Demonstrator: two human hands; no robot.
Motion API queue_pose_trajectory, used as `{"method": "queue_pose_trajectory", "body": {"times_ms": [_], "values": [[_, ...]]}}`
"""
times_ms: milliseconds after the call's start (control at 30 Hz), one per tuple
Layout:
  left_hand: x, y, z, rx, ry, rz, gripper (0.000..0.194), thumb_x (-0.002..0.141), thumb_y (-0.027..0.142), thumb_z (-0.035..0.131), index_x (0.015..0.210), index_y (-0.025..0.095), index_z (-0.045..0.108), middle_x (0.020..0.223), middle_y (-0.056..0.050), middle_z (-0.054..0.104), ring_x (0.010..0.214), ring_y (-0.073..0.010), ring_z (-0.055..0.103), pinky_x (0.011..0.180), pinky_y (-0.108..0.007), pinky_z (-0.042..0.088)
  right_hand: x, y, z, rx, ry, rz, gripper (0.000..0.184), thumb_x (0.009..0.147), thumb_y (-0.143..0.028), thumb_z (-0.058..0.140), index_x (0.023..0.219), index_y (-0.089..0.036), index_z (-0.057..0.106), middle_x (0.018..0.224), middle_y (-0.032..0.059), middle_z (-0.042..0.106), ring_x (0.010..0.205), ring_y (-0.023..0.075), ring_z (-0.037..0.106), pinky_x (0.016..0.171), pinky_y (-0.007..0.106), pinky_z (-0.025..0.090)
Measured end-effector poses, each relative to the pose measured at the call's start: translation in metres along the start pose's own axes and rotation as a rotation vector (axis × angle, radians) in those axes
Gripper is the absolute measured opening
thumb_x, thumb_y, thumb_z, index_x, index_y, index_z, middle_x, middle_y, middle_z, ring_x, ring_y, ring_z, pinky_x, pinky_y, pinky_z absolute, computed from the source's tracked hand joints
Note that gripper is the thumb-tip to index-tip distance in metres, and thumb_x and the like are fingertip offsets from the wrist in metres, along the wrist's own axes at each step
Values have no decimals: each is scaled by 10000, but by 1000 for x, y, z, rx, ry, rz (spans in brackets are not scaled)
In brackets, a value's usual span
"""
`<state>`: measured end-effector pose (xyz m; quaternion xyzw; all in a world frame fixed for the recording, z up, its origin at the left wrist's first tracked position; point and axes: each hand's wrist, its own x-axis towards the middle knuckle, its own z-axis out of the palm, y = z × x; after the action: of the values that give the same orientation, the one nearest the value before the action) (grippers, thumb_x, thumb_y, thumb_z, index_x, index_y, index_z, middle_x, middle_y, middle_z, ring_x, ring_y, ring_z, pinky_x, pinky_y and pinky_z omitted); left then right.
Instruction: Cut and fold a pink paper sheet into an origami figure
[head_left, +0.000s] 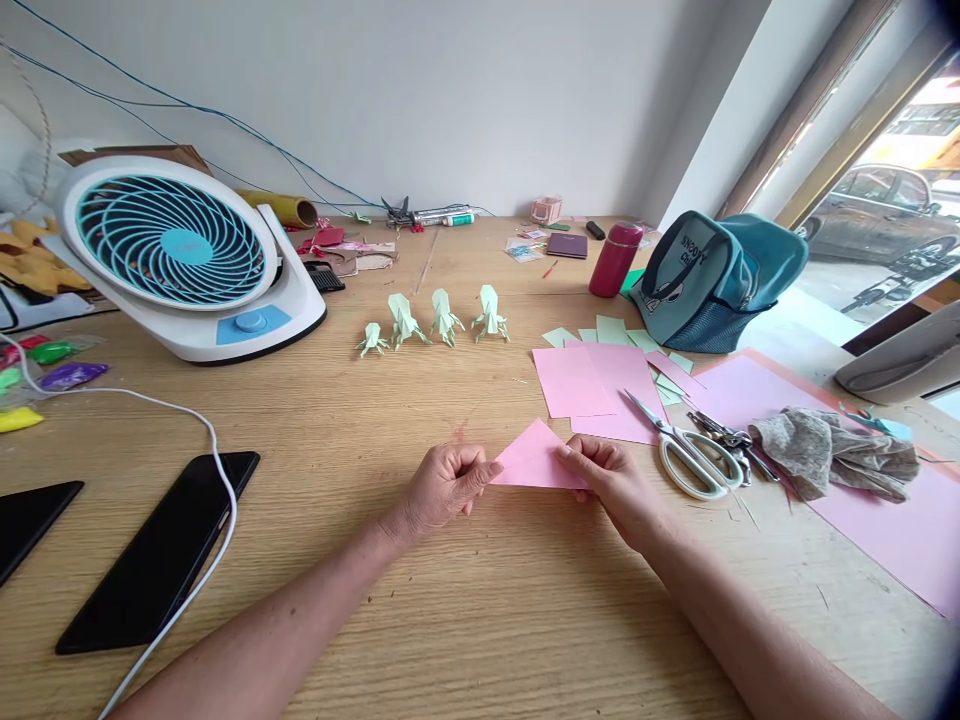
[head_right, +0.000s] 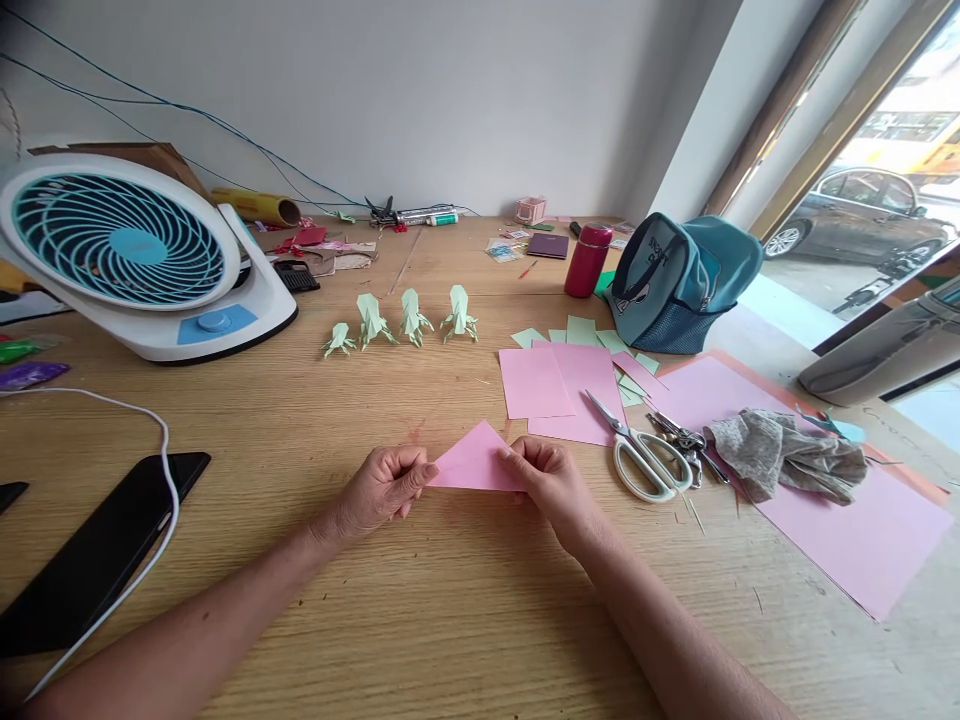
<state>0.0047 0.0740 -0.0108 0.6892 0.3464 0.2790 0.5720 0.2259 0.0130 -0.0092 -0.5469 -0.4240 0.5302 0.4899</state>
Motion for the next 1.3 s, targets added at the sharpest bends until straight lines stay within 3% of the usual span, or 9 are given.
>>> {"method": "queue_pose_trajectory", "body": {"times_ms": [200, 433, 600, 667, 767, 833, 900, 1100, 1300], "values": [[0, -3, -1, -66, 49, 14, 617, 810, 655, 599, 506, 184, 343, 437, 79, 369, 325, -21, 315, 348, -160, 237, 0, -6, 1, 65, -84, 64, 411, 702, -536, 795, 802, -188, 602, 601, -52, 519, 482, 76, 398, 435, 206, 281], [0, -3, -3, -180, 152, -99, 565, 873, 648, 495, 561, 180, 438, 399, 59, 415, 328, -47, 344, 351, -165, 234, -2, -4, -4, 130, -117, 46, 475, 797, -439, 752, 1222, -273, 618, 689, -51, 481, 565, 87, 401, 464, 178, 350], [0, 2, -2, -249, 108, 30, 203, 898, 380, 581, 923, 178, 574, 744, 12, 642, 489, -56, 471, 460, -162, 362, -3, -5, -1, 277, -86, 165, 407, 732, -398, 806, 1101, -258, 709, 748, -32, 551, 554, 70, 415, 458, 171, 383], [-1, 4, 0, -151, 109, 124, 210, 860, 295, 645, 1034, 181, 617, 955, -46, 691, 603, -72, 551, 513, -166, 418, -4, -5, 1, 323, -95, 199, 356, 719, -387, 816, 1032, -237, 732, 802, -15, 598, 551, 62, 427, 450, 165, 383], [-5, 4, 4, -48, 79, 287, 166, 844, 270, 685, 977, 173, 706, 1139, -116, 698, 924, -175, 662, 673, -221, 524, -4, -3, 3, 343, -117, 231, 337, 710, -388, 825, 987, -217, 736, 816, -3, 627, 520, 49, 419, 432, 161, 364], [-7, 4, 7, -56, 61, 314, 168, 875, 311, 664, 927, 171, 742, 1111, -128, 723, 949, -200, 685, 678, -240, 541, -5, -2, 4, 321, -136, 241, 344, 718, -411, 821, 982, -212, 726, 756, -13, 614, 494, 45, 415, 434, 163, 352], [-9, 4, 8, -113, 77, 261, 243, 891, 382, 645, 933, 167, 752, 1056, -128, 744, 794, -178, 708, 582, -233, 531, -8, -3, 4, 244, -189, 224, 353, 780, -483, 759, 1002, -213, 712, 706, -16, 606, 498, 62, 458, 463, 182, 367], [-9, 15, 11, -168, 135, 78, 345, 826, 474, 683, 837, 136, 750, 683, -48, 720, 466, -115, 605, 469, -228, 489, -19, -20, 6, -194, -393, -75, 490, 940, -626, 445, 977, -219, 715, 895, 45, 646, 748, 173, 578, 694, 293, 461], [-8, 12, 10, -136, 145, 94, 331, 893, 393, 593, 696, 144, 686, 473, 30, 547, 416, -85, 512, 475, -205, 418, -14, -8, 10, -348, -383, -218, 477, 954, -530, 499, 633, -183, 564, 794, 30, 545, 716, 160, 483, 638, 284, 356]]}}
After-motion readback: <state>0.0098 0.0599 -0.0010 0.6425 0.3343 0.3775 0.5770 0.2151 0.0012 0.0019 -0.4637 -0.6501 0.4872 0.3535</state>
